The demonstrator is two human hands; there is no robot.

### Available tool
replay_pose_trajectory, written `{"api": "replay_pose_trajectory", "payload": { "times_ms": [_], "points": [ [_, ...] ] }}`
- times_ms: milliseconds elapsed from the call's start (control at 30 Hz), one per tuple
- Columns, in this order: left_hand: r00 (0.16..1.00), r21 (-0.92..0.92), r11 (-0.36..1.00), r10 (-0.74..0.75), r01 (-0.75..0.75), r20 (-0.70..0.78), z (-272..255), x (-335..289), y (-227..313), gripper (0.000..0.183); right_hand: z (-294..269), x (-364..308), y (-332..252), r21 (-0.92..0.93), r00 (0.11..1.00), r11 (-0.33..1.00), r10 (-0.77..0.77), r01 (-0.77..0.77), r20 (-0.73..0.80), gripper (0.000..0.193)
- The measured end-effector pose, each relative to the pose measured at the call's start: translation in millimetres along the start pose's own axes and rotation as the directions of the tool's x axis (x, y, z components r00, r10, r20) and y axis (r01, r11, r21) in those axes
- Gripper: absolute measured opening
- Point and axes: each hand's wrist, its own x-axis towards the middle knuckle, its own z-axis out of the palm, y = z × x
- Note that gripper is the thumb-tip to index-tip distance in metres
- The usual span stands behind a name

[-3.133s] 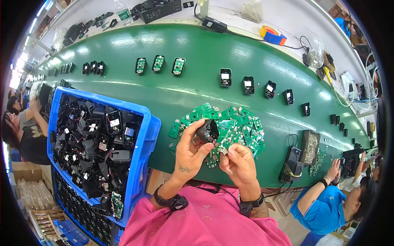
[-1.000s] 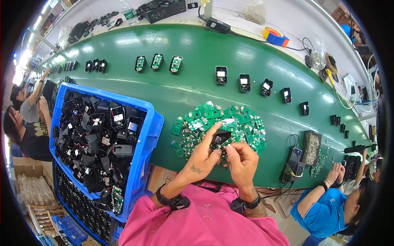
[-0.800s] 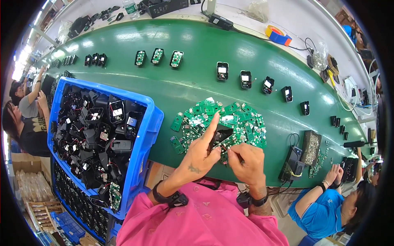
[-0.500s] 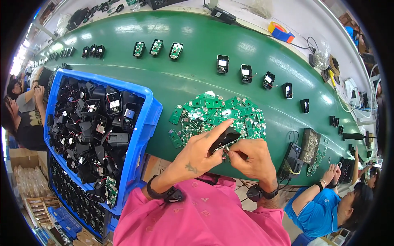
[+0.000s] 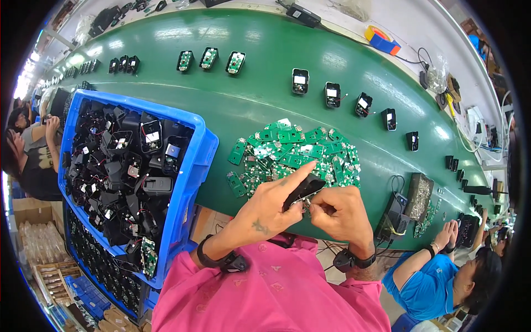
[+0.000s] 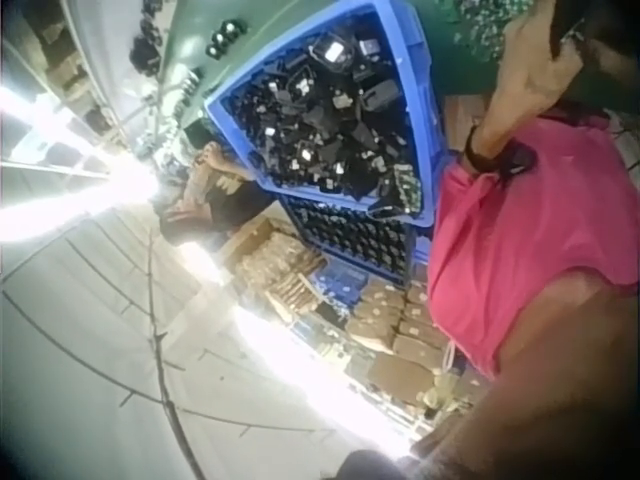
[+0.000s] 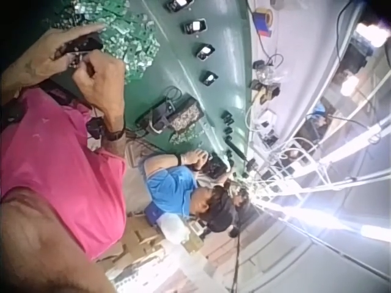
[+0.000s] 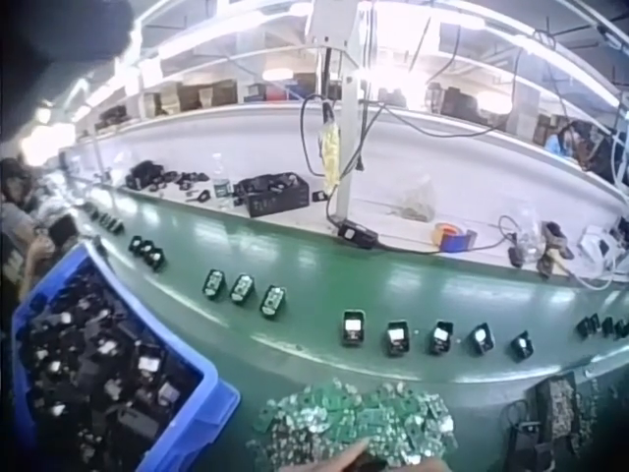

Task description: The person gathers circuit boards from a blue bin and places them on a table. They then pick up a black plastic housing, fit a circuit board into it, and place the assembled unit on the table, repeating the process.

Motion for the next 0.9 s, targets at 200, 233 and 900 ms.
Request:
{"api": "replay_pose_trajectory", "payload": {
  "times_ms": [200, 233, 900],
  "points": [
    [0.960, 0.191, 0.959, 0.238, -0.208, -0.151, 7, 1, -13, 0.072, 9, 3, 2, -0.047, 1.000, 0.999, -0.009, 0.008, -0.027, 0.006],
    [0.948, 0.247, 0.944, 0.268, -0.221, -0.174, 8, 2, -15, 0.071, 13, 3, 3, -0.102, 0.997, 0.993, -0.059, 0.053, -0.051, 0.006],
    [0.999, -0.510, 0.859, -0.041, 0.047, 0.023, 11, 19, -44, 0.070, 32, -11, 28, 0.672, 0.856, 0.705, 0.473, -0.227, -0.207, 0.011]
  ]
}}
